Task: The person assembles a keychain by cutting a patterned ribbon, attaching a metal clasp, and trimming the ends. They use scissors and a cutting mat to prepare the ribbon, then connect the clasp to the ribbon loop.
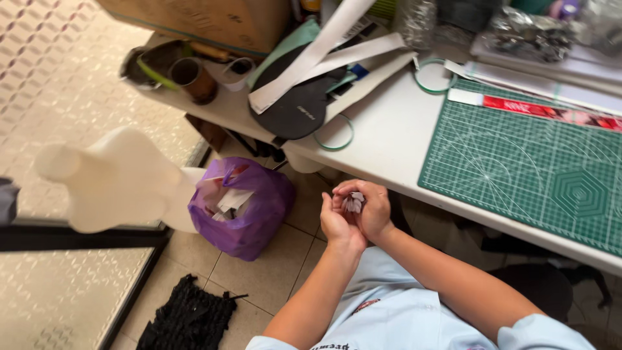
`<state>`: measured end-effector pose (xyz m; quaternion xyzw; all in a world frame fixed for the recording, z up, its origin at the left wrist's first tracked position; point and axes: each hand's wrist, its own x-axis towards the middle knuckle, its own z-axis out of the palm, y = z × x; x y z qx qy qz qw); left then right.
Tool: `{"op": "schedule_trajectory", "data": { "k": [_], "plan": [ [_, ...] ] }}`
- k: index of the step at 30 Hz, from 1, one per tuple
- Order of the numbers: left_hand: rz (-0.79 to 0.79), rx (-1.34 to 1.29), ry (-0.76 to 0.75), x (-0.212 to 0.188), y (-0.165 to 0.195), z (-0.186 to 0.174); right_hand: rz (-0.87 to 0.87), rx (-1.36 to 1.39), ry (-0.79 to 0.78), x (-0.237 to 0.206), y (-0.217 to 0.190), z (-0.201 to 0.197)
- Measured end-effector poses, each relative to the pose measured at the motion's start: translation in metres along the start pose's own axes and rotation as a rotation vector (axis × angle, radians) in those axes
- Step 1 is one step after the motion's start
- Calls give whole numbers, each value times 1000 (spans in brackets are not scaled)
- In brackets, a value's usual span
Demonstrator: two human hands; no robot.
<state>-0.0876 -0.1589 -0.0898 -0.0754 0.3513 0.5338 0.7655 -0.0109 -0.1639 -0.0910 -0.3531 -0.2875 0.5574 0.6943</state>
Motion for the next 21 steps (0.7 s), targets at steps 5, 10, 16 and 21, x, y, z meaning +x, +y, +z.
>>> {"op": "schedule_trajectory", "data": {
  "k": [5, 10, 16, 21],
  "plan": [
    [73, -47, -195, -26, 36, 48, -321, -150, -314, 15, -45, 52],
    [243, -1, -531, 11, 43, 33, -365, -758, -528, 42, -58, 82],
    [70, -261, -278, 53, 49, -32, -788, -1505, -910, 59, -13, 108],
    [38, -250, -157, 73, 118, -62, -560, -1287, -989, 72, 20, 120]
  ]
}}
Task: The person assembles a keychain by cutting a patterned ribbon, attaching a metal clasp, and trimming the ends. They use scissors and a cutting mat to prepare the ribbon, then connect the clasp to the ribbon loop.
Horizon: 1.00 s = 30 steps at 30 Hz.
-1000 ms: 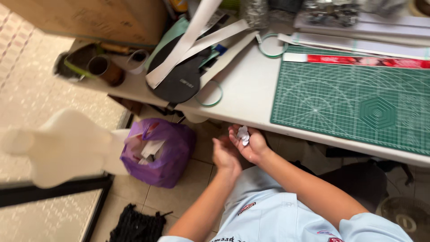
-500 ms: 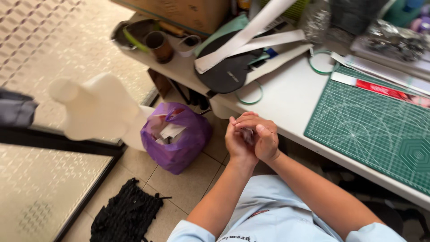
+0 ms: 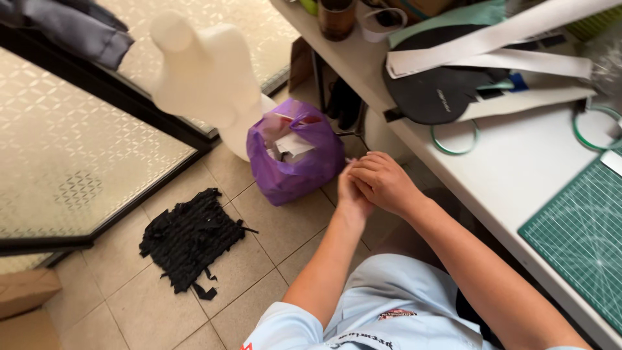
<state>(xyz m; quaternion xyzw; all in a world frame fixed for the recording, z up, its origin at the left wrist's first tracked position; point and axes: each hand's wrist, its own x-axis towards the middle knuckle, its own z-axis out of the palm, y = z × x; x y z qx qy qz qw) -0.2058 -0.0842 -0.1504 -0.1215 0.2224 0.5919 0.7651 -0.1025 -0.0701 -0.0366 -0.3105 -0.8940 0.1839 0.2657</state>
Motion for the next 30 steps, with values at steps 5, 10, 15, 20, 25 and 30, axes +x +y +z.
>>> {"op": "schedule_trajectory", "data": {
  "k": [5, 10, 15, 20, 25, 30],
  "plan": [
    [144, -120, -54, 35, 75, -2, -16, 155, 77, 22, 11, 23],
    [394, -105, 228, 69, 184, 0, 606, 1224, 255, 22, 20, 6],
    [501, 103, 583, 72, 240, -26, 283, 62, -11, -8, 19, -54],
    [529, 148, 555, 85, 252, -37, 43, -267, -189, -10, 30, -71],
    [564, 302, 763, 109, 259, -40, 189, -144, -194, -31, 84, -52],
    [820, 1026, 1092, 139, 293, -50, 128, -191, -94, -83, 169, -9]
  ]
}}
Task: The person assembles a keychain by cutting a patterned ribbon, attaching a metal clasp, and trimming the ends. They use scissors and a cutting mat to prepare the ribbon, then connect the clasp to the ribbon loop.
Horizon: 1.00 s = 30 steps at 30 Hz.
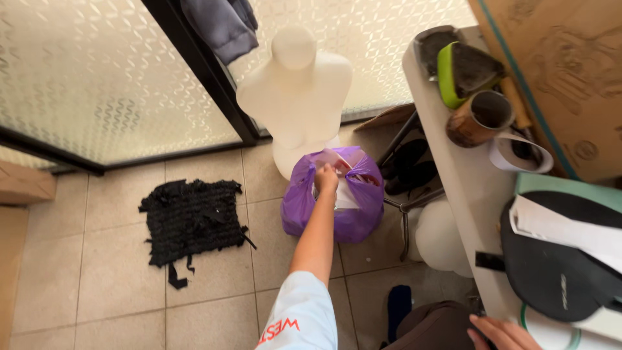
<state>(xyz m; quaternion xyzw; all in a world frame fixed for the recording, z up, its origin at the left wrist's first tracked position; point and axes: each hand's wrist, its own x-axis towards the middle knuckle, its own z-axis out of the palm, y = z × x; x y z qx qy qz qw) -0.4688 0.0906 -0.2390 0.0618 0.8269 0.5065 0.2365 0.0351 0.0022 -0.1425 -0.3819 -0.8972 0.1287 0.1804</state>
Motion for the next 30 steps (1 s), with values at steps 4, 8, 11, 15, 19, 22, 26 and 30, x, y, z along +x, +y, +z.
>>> {"op": "schedule_trajectory", "data": {
  "k": [4, 8, 11, 15, 19, 22, 26, 30],
  "plan": [
    [42, 433, -206, 36, -8, 16, -206, -15, 43, -24, 55, 43],
    [324, 536, -139, 44, -24, 16, -220, 48, -73, -33, 72, 48],
    [514, 588, -21, 34, -32, 10, -252, 43, 35, -29, 56, 41],
    [719, 441, -97, -10, -13, 2, -103, 47, 77, -11, -15, -8],
    [1037, 205, 51, -139, 20, -10, 95, 163, -106, 18, -81, -76],
    [1150, 56, -329, -271, 35, -53, 257, 256, -48, 45, -128, -92],
    [893, -140, -938, -344, 57, -104, 39, 1064, 97, 72, -193, -63],
    [274, -379, -927, -324, 69, -121, 122, 1513, 24, 70, -207, -40]
  ]
}}
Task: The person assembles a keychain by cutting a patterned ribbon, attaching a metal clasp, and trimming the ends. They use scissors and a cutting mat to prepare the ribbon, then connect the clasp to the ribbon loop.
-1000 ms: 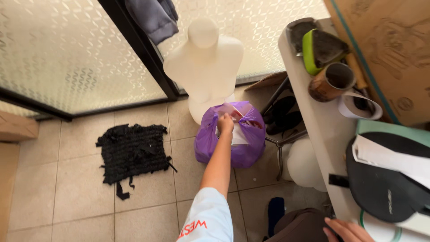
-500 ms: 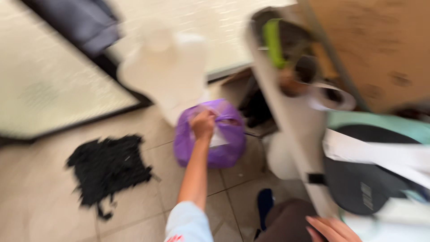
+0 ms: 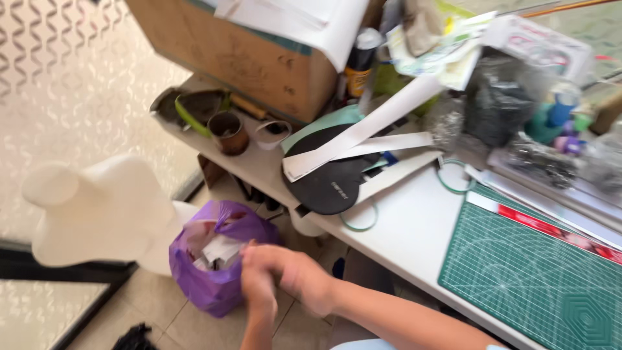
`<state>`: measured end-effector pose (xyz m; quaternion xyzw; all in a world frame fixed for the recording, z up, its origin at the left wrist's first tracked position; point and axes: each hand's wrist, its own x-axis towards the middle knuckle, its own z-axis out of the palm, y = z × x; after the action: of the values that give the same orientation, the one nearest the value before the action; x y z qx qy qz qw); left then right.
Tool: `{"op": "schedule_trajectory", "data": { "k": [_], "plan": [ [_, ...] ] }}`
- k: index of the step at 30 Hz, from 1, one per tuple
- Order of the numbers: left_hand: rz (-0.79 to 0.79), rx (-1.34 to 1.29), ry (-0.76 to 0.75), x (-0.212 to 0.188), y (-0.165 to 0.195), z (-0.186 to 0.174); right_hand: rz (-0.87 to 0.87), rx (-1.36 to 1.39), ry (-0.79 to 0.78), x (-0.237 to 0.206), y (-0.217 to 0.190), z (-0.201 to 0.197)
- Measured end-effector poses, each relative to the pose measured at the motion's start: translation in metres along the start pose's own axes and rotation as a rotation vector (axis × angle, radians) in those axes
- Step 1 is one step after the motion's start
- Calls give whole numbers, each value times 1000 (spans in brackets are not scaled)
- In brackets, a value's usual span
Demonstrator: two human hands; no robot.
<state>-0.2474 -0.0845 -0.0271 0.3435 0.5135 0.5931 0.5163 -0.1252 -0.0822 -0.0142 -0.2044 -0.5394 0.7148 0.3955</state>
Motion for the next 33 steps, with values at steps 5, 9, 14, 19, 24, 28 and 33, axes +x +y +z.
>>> {"op": "schedule_trajectory", "data": {
  "k": [5, 9, 14, 19, 24, 28, 33],
  "plan": [
    [330, 91, 42, -32, 44, 7, -220, -1306, -100, -44, 22, -33],
    [943, 398, -11, 31, 81, 82, 281, -996, -190, -121, 21, -32],
    [1003, 1190, -454, 119, 86, 200, 293, -912, 67, -209, -6, -45],
    [763, 1457, -512, 159, 78, 253, 377, -738, 652, -322, 1, -84],
    [504, 1204, -584, 216, 97, 247, 157, -333, 1014, -425, 36, -118],
    [673, 1387, -517, 211, 97, 242, 109, -202, 1152, -459, 46, -124],
    [786, 1632, -599, 168, 74, 243, 211, -256, 1070, -449, 38, -119]
  ]
}}
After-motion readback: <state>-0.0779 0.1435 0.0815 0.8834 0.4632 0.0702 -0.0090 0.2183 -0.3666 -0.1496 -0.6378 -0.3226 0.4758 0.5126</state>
